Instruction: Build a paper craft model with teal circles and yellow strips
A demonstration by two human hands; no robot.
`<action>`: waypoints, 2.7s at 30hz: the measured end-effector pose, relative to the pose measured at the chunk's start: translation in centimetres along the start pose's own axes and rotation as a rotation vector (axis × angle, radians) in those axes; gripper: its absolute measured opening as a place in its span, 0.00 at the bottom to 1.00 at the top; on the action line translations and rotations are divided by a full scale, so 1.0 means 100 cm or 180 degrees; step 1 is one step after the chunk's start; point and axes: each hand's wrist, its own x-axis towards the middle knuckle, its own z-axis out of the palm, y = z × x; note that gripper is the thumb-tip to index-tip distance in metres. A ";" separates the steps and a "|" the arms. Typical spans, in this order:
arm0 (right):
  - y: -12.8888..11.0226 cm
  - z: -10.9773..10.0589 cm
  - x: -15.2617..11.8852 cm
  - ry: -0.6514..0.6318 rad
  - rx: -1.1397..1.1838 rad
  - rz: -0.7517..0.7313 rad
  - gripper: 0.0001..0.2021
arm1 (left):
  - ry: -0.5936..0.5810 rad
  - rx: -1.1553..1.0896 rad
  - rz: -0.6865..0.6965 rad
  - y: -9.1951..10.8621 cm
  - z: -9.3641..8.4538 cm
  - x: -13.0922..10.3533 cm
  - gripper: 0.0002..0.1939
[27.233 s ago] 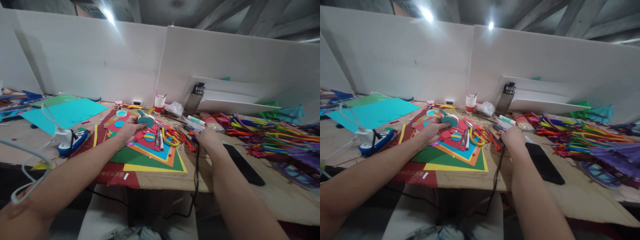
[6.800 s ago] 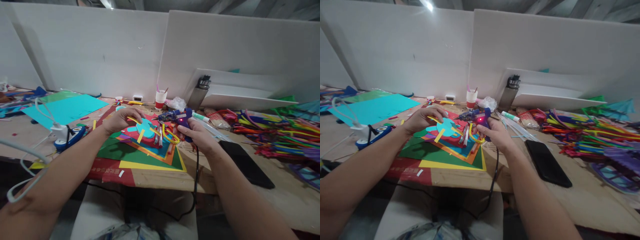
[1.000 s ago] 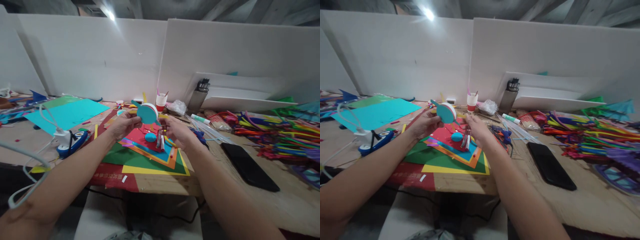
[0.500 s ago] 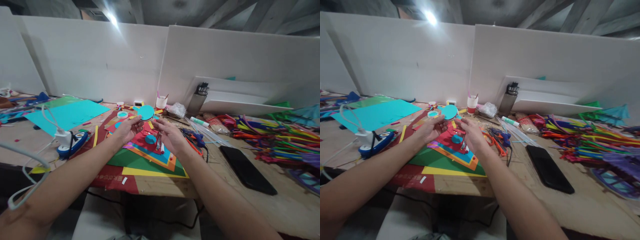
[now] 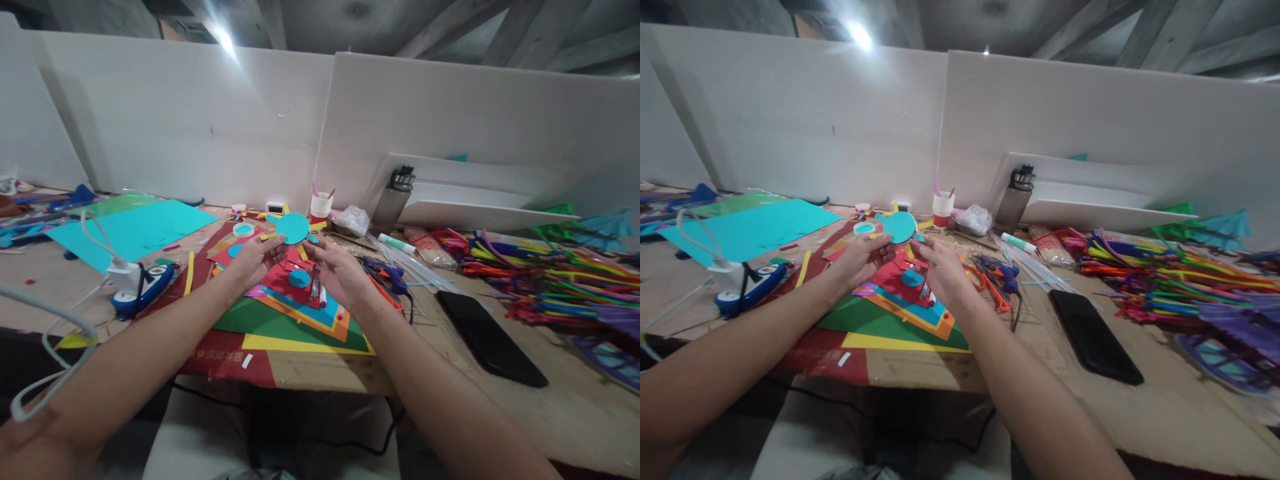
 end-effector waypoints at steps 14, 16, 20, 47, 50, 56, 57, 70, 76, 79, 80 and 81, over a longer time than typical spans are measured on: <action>0.000 -0.001 0.002 -0.0029 0.0016 -0.0012 0.12 | -0.0027 0.0184 0.0097 -0.001 0.001 -0.001 0.11; 0.000 -0.001 0.001 -0.0006 0.0007 0.0002 0.11 | -0.0012 0.0185 0.0112 -0.001 0.002 -0.002 0.12; -0.002 0.000 0.000 -0.0022 -0.0022 0.0015 0.11 | 0.0004 0.0221 0.0119 -0.001 0.003 -0.002 0.12; 0.000 -0.013 0.008 0.0575 -0.1023 -0.0251 0.18 | -0.0020 0.0583 0.0006 0.002 -0.003 -0.002 0.12; 0.002 -0.006 0.004 0.0247 -0.1288 -0.0237 0.17 | -0.0142 0.0753 -0.0039 -0.001 0.002 -0.005 0.13; 0.011 -0.012 0.007 0.0241 -0.1195 -0.0242 0.14 | -0.0287 0.0728 -0.0203 -0.006 0.006 -0.008 0.15; 0.013 -0.013 0.008 0.0251 -0.1164 -0.0244 0.14 | -0.0319 0.0721 -0.0264 -0.006 0.006 -0.009 0.15; -0.003 -0.021 0.010 0.0843 -0.1300 -0.0567 0.18 | -0.0060 0.0710 -0.0009 -0.005 -0.001 -0.002 0.13; -0.019 -0.031 0.008 0.1075 -0.1597 -0.0844 0.14 | 0.0432 0.0558 0.0252 0.011 -0.015 0.015 0.13; -0.023 -0.036 0.010 0.1217 -0.1847 -0.0976 0.14 | 0.0521 0.0379 0.0313 0.022 -0.021 0.020 0.09; -0.024 -0.037 0.011 0.1261 -0.1921 -0.1021 0.15 | 0.0608 0.0333 0.0301 0.026 -0.022 0.021 0.07; -0.024 -0.039 0.011 0.1296 -0.2026 -0.1063 0.16 | 0.0720 0.0290 0.0282 0.029 -0.022 0.021 0.06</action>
